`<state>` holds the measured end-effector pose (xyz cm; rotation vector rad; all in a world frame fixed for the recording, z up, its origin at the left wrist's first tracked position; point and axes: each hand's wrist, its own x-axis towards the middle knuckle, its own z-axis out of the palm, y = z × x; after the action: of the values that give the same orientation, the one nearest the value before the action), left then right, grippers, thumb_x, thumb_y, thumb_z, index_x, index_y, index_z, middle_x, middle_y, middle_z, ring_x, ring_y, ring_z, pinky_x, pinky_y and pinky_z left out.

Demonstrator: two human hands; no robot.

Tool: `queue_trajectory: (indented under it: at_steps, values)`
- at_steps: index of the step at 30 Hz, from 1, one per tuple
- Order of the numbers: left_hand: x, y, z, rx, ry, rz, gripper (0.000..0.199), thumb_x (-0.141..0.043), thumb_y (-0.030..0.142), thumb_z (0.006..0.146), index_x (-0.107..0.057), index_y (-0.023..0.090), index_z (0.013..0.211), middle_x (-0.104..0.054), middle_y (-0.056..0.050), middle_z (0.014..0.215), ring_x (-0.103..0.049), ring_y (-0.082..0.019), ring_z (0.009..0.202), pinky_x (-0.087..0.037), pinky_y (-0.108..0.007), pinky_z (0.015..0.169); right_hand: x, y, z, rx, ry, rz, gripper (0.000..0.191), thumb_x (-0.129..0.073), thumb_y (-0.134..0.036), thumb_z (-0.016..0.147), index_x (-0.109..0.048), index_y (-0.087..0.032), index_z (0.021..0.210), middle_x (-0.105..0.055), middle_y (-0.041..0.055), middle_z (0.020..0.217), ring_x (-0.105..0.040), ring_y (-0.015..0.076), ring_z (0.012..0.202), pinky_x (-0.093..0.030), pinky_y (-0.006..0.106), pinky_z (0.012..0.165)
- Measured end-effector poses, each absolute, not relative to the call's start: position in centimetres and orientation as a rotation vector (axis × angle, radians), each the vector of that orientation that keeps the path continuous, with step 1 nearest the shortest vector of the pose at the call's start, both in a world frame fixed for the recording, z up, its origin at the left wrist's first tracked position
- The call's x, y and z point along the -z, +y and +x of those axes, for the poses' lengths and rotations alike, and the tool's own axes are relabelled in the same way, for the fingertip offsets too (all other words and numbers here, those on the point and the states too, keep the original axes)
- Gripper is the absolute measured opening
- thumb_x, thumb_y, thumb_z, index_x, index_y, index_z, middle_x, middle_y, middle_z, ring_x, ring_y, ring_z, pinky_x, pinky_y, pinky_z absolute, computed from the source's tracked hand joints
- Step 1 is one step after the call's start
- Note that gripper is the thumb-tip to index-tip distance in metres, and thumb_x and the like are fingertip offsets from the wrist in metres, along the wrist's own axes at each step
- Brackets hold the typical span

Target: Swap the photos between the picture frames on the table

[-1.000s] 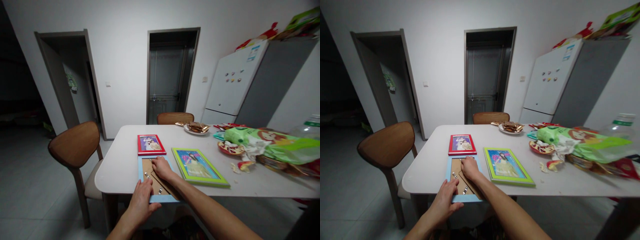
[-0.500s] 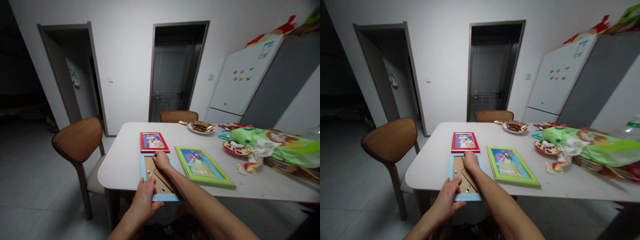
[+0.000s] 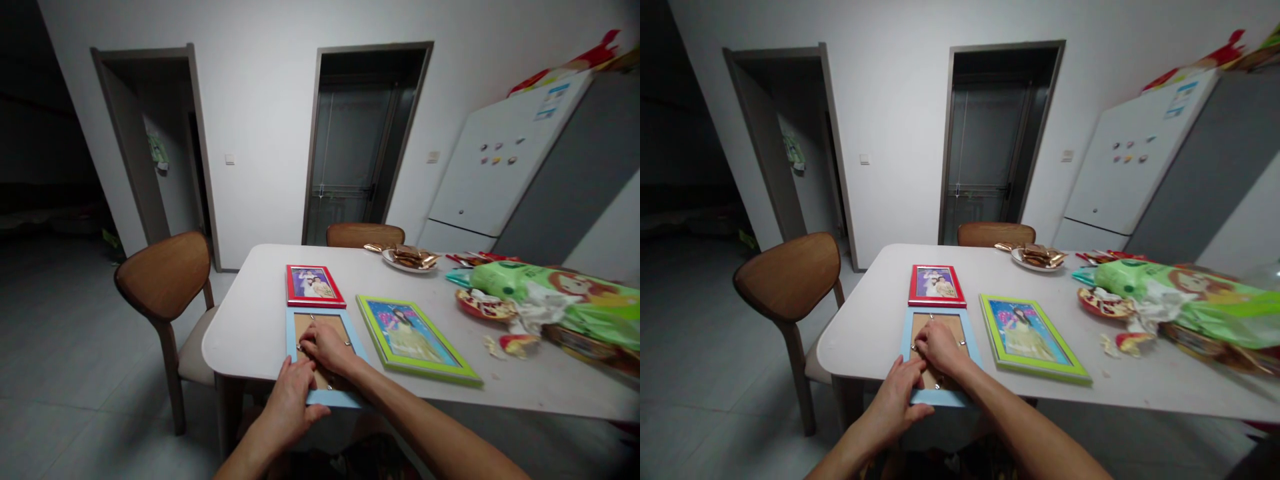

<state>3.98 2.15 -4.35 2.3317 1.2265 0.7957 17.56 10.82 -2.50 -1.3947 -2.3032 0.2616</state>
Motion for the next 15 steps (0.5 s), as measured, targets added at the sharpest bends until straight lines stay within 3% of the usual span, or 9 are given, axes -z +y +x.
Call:
queue_trajectory:
  at_steps: [6,15]
  values:
    - [4.08,2.08,4.14,-0.789,1.26,2.315,0.029,-0.07,0.026,0.057,-0.05,0.019,0.077,-0.057,-0.004,0.098,-0.049,-0.02,0.099,-0.02,-0.044,0.099,2.73,9.44,17.5,-0.178,-2.331,-1.309,0.02,-0.048,-0.021,0.075,-0.067,-0.019,0.072,-0.062,0.0027,0.073,-0.051,0.0133,0.074,-0.035,0.023,0.068]
    - [3.51,2.1,4.08,-0.767,1.255,2.309,0.03,-0.07,0.024,0.056,-0.048,0.019,0.075,-0.056,-0.002,0.093,-0.05,-0.018,0.093,-0.021,-0.04,0.098,3.0,9.68,17.79,-0.122,-2.45,-1.133,0.019,-0.049,-0.017,0.074,-0.067,-0.02,0.069,-0.06,0.0015,0.068,-0.048,0.0117,0.07,-0.033,0.024,0.07]
